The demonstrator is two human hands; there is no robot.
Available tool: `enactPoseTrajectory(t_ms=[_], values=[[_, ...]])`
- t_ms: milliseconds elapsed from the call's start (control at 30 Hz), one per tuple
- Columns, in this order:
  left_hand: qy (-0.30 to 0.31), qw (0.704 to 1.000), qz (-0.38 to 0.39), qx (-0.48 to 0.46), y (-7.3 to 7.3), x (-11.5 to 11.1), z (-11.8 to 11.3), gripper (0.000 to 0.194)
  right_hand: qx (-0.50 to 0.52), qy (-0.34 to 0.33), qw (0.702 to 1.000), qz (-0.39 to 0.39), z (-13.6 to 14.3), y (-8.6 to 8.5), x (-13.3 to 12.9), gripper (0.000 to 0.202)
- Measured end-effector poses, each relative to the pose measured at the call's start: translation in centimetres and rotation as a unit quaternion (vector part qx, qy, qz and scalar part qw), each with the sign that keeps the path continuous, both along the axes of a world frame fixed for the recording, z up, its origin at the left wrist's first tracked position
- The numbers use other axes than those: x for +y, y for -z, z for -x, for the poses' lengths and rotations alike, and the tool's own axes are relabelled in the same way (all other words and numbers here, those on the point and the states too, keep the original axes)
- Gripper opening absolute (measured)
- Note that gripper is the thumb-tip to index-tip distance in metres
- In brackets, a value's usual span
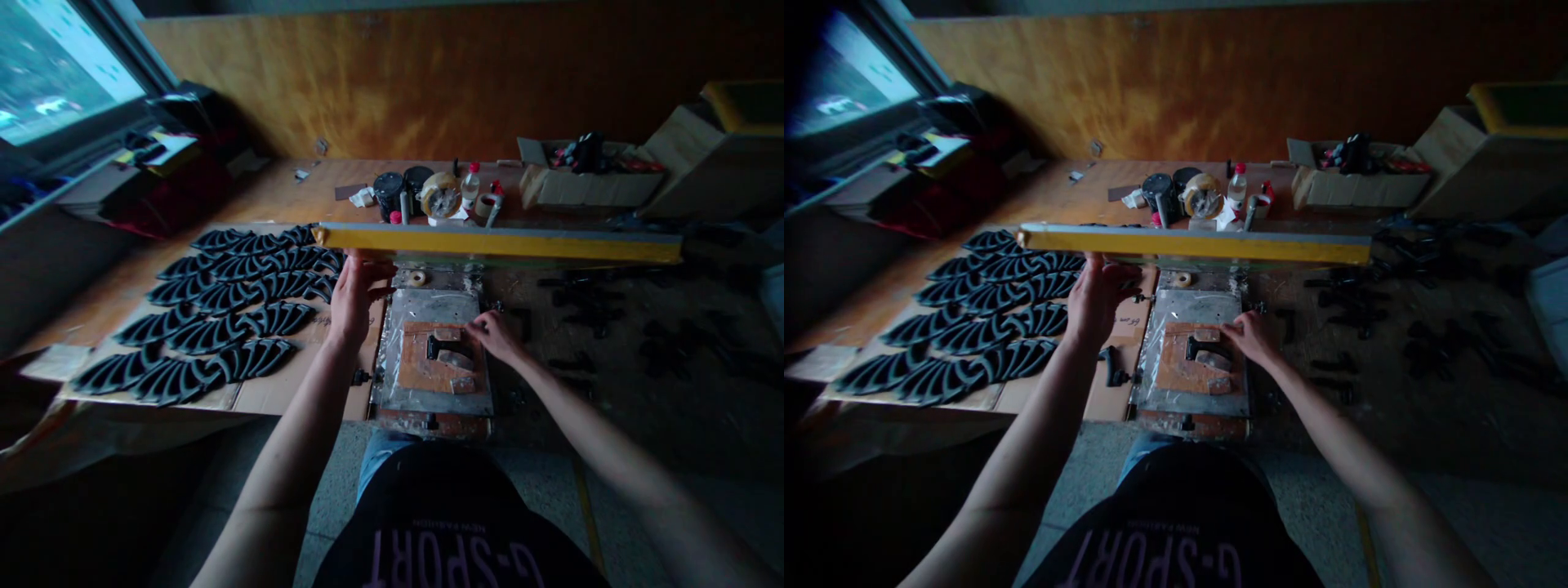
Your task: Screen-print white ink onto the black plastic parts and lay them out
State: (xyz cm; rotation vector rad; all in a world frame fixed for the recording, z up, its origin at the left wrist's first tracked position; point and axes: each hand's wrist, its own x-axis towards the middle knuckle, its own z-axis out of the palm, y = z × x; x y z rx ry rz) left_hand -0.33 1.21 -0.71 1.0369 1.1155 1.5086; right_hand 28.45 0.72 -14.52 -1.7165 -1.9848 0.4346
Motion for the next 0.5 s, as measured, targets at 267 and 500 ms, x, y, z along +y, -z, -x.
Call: enactPoseTrajectory(t_ms=[267,500], values=[[0.213,0.912,0.348,-0.032,9.3,-9.9,-5.6,0.067,-0.093,-0.046,0.993,0.051,6.2,1.7,-4.9,0.010],[0.100,0.938,0.330,-0.040,13.5,-11.3,-6.2,0.057,0.008,-0.225,0.974,-0.015,9.3,-0.6,-10.0,0.007]])
